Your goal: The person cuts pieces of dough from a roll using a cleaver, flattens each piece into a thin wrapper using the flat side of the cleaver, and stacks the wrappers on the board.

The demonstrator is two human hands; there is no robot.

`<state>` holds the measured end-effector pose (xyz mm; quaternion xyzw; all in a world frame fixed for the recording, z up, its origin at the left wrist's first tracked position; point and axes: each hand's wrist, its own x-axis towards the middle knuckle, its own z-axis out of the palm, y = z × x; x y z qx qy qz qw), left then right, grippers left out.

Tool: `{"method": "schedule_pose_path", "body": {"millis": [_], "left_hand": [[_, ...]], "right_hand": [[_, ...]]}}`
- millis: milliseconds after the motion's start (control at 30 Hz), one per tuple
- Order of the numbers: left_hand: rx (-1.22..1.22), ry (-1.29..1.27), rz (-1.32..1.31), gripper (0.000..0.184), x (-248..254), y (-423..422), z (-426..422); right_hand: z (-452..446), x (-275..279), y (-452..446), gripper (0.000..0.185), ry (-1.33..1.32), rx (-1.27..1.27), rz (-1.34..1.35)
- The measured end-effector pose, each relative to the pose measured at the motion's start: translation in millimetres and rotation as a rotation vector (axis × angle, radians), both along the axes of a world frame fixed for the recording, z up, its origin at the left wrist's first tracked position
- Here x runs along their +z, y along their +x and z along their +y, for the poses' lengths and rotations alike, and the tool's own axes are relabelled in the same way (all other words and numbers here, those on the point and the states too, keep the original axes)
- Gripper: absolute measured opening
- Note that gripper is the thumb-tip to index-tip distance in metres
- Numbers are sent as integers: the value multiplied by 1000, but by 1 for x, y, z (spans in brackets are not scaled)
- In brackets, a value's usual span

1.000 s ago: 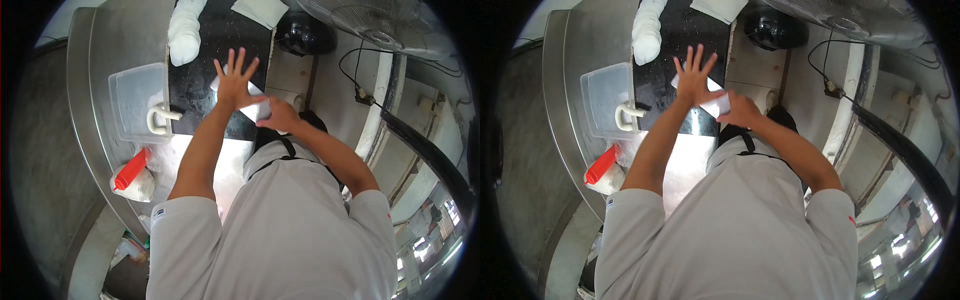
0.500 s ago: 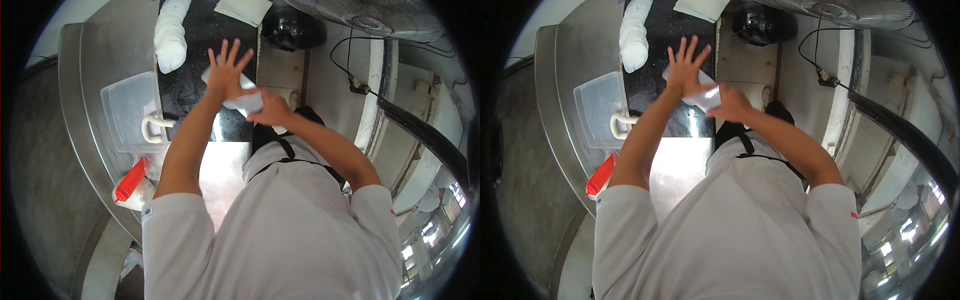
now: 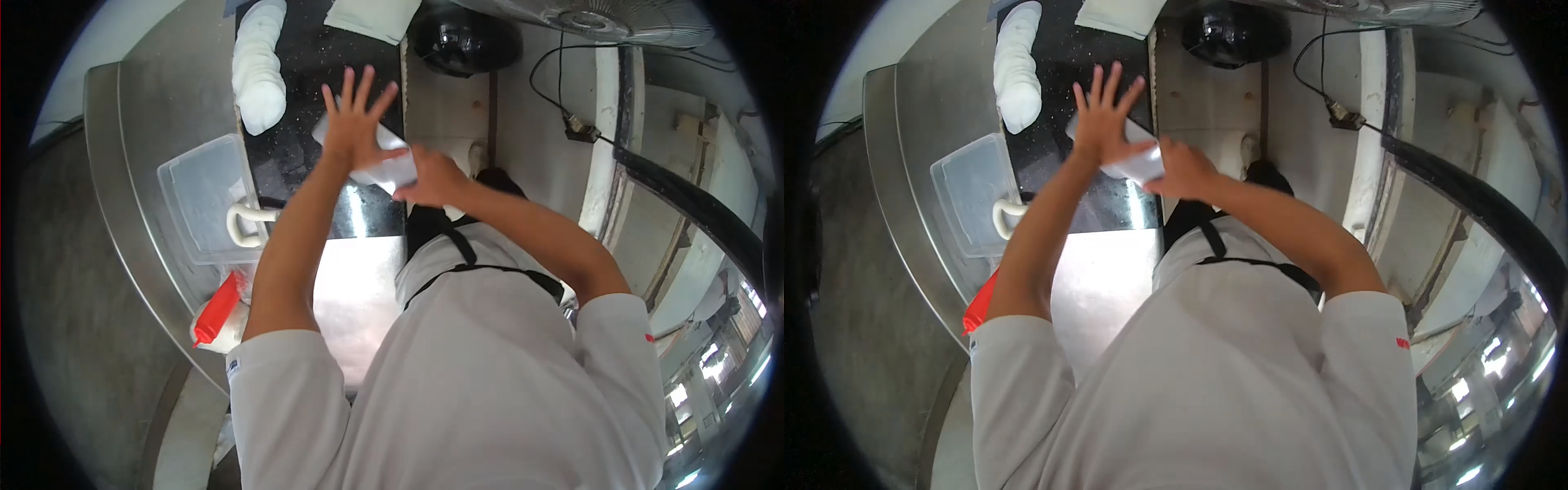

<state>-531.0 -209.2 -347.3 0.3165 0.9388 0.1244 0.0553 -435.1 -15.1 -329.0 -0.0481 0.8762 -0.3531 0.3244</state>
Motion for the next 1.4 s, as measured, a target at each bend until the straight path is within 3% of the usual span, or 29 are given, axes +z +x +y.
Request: {"method": "schedule_pose_path", "body": {"millis": [67, 133, 233, 333, 433, 533, 600, 733, 900, 1033, 1133, 1167, 1267, 1333, 1400], "left_hand": [[9, 9, -69, 124, -8, 43, 6], [33, -115, -177, 122, 5, 36, 28], [136, -104, -81, 119, 4, 13, 37], [289, -25, 45, 120, -3, -16, 29], [324, -18, 93, 122, -6, -24, 11], [205, -5, -5, 122, -6, 25, 4], [220, -68, -96, 125, 3, 37, 26], [310, -36, -29, 125, 1, 13, 38], [469, -51, 81, 125, -4, -27, 19], [311, -7, 34, 124, -10, 19, 12], [308, -74, -66, 126, -4, 20, 34], [348, -44, -24, 126, -5, 13, 37], [435, -23, 86, 126, -11, -6, 31], [529, -21, 155, 126, -15, -21, 28], [508, -7, 182, 121, -16, -30, 19]], "right_hand": [[12, -7, 39, 80, -45, -22, -95], [33, -23, 37, 91, -32, 82, 128], [54, -19, -12, 88, 30, 217, 50], [58, -29, -73, 82, -95, 327, 259], [41, -6, -105, 81, -121, 403, 152], [33, -12, -28, 82, -80, 278, 9], [50, -21, -12, 82, -45, 279, 48], [71, -24, -58, 85, 2, 371, 186], [43, 3, -141, 79, 10, 546, 158], [46, 3, -70, 82, -65, 428, 19], [68, -31, -58, 85, -75, 485, 458], [72, -32, -70, 91, 9, 498, 130], [70, -25, -123, 94, 5, 624, 209], [70, -33, -155, 89, -112, 706, 533], [52, -4, -153, 86, -49, 660, 377]]}}
